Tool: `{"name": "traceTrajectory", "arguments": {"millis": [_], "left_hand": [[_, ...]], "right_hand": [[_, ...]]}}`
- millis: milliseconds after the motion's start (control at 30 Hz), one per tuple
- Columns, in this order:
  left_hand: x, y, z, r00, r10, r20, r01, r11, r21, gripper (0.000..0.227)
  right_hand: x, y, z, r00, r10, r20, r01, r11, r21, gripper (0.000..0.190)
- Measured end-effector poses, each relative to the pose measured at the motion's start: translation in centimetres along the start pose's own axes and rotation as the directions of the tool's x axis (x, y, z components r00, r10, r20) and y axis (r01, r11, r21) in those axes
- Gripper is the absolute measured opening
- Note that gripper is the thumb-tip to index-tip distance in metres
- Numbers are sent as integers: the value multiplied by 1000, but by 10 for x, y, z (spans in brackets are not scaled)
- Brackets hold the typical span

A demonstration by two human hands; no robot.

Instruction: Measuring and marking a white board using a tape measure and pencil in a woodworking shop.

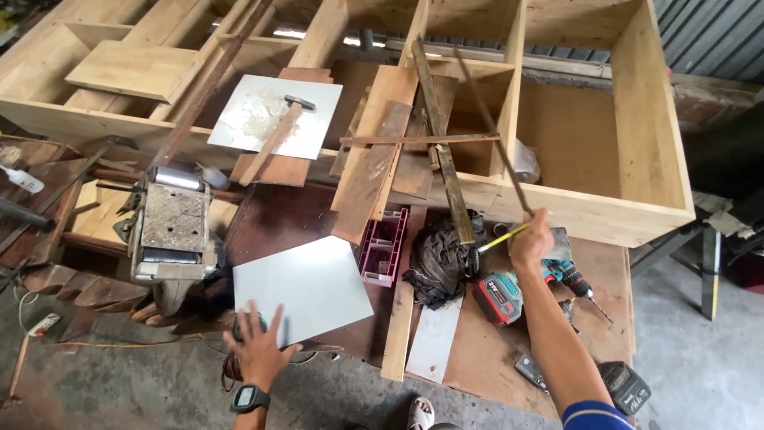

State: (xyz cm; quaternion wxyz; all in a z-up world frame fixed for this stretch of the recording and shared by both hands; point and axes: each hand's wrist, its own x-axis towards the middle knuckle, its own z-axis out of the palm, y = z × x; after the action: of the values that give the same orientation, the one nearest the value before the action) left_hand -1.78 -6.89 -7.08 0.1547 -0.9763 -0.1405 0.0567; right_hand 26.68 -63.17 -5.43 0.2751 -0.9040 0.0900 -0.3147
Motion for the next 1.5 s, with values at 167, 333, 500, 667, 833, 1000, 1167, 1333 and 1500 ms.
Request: {"name": "traceTrajectory", "arguments": {"millis": [167, 333, 500, 667, 833, 1000, 1167, 1333, 1500], "left_hand": [[19, 17, 8, 968, 217, -123, -231, 967, -111, 82], [37, 19, 5, 931, 221, -290, -298, 919, -259, 54], [56, 14, -32, 931, 337, -142, -366, 866, -341, 56], [99, -1, -8, 916, 398, 58, -317, 804, -503, 38], [141, -17, 11, 936, 340, 91, -153, 627, -764, 43], [160, -40, -29, 894, 251, 370, 284, 321, -903, 54], [165, -42, -52, 876, 239, 418, 386, 170, -907, 43], [180, -17, -46, 927, 242, 285, 134, 496, -858, 74], [184, 5, -48, 902, 357, 243, -104, 725, -681, 75]], "right_hand": [[-4, 45, -24, 870, 438, -226, -229, 766, 601, 11], [-73, -80, -133, 925, 372, -74, -183, 609, 772, 18], [-222, -114, -156, 840, 144, 523, -389, 832, 395, 20], [-328, -201, -154, 653, 79, 754, -729, 338, 596, 20], [-393, -197, -143, 457, 80, 886, -827, 406, 390, 30], [-416, -207, -161, 368, 121, 922, -818, 514, 259, 42], [-441, -223, -159, 283, 210, 936, -865, 478, 154, 37], [-461, -241, -122, 186, 253, 949, -931, 353, 88, 49], [-438, -274, -100, 231, 405, 885, -822, 567, -45, 27]]}}
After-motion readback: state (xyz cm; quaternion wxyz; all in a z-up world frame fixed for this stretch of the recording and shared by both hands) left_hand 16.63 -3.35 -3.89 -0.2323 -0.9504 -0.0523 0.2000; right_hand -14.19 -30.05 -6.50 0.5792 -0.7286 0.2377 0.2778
